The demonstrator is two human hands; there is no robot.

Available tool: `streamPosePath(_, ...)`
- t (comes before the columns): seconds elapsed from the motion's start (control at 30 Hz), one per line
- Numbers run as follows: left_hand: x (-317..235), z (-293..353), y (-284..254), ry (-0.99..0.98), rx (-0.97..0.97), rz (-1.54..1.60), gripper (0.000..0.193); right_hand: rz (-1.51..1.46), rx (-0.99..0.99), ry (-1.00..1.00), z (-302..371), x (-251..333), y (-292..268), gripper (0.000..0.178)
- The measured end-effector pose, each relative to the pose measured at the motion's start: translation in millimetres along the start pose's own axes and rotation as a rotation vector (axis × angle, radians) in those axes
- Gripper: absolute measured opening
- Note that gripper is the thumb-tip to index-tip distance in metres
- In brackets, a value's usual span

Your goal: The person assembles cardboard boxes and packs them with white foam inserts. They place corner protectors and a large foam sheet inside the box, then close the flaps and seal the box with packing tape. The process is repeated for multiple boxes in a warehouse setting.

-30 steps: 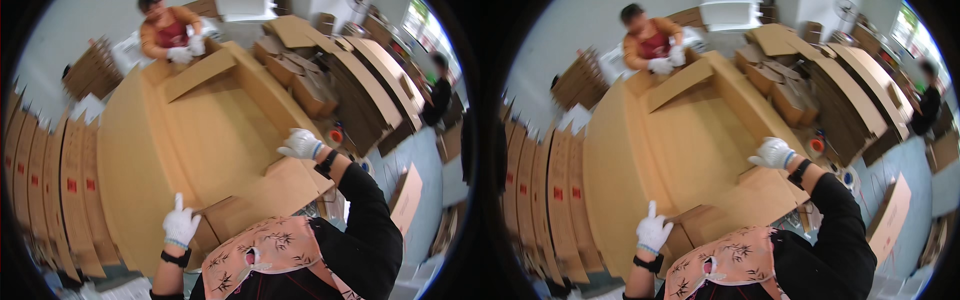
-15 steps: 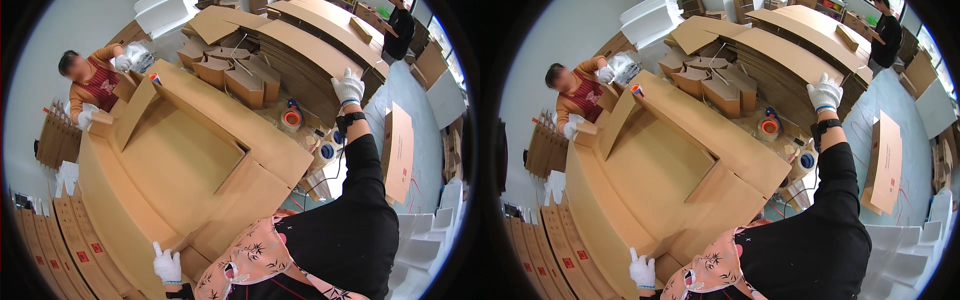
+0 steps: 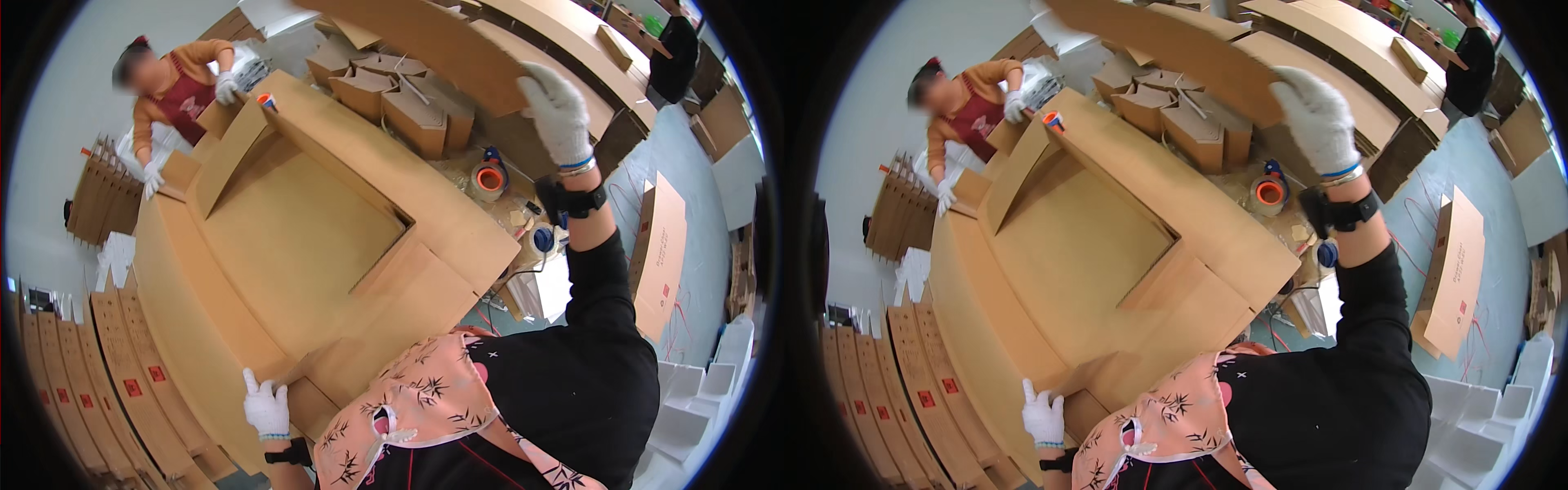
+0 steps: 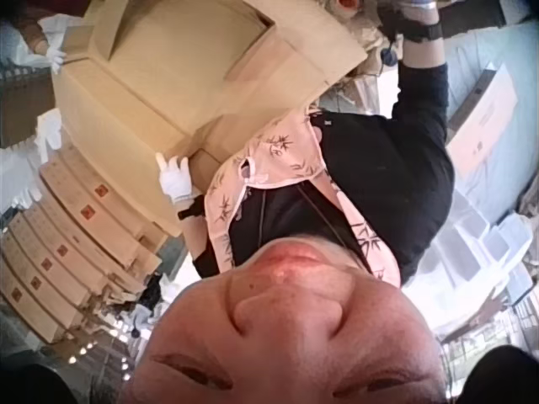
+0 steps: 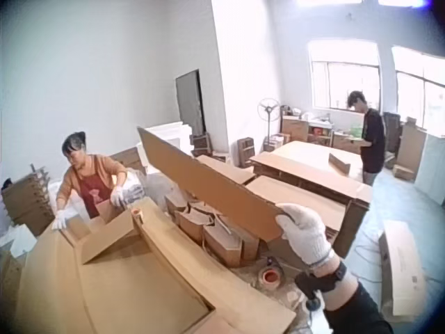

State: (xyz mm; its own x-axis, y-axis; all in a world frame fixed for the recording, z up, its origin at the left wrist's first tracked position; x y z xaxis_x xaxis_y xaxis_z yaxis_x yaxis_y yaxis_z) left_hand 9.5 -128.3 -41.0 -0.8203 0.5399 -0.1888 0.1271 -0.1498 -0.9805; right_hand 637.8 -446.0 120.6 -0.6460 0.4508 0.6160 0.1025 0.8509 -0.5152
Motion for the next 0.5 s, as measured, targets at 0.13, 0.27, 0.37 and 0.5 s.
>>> streamPosePath(0.13,12,3,-11,0.039,-0.138,0.052,0.025,-0.422,0.757,-0.016,76,123,127,0.032)
streamPosePath(0.27,12,12,-18,0.045,-0.195,0.023,0.028,-0.372,0.957,-0.67,119,191,182,0.027)
streamPosePath(0.37,18,13,-15,0.03,-0.152,0.013,0.029,-0.397,1.015,-0.804,129,209,195,0.026)
streamPosePath(0.5,22,12,-21,0.005,-0.148,0.057,0.029,-0.387,1.001,-0.778,123,219,201,0.027)
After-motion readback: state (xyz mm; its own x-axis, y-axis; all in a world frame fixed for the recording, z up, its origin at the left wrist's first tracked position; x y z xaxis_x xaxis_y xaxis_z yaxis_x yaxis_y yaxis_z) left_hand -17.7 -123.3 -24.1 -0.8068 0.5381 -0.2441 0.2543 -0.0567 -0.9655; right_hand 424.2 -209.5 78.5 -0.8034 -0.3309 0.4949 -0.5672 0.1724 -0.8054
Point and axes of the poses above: each hand's wrist, its own z-axis away from the middle knuckle, its own y-axis out of the palm, x = y × z, the point moved 9 cm from there along -z, towards the middle knuckle, and after that the axes turned 15 degrees about z, right-handed, at the moved point
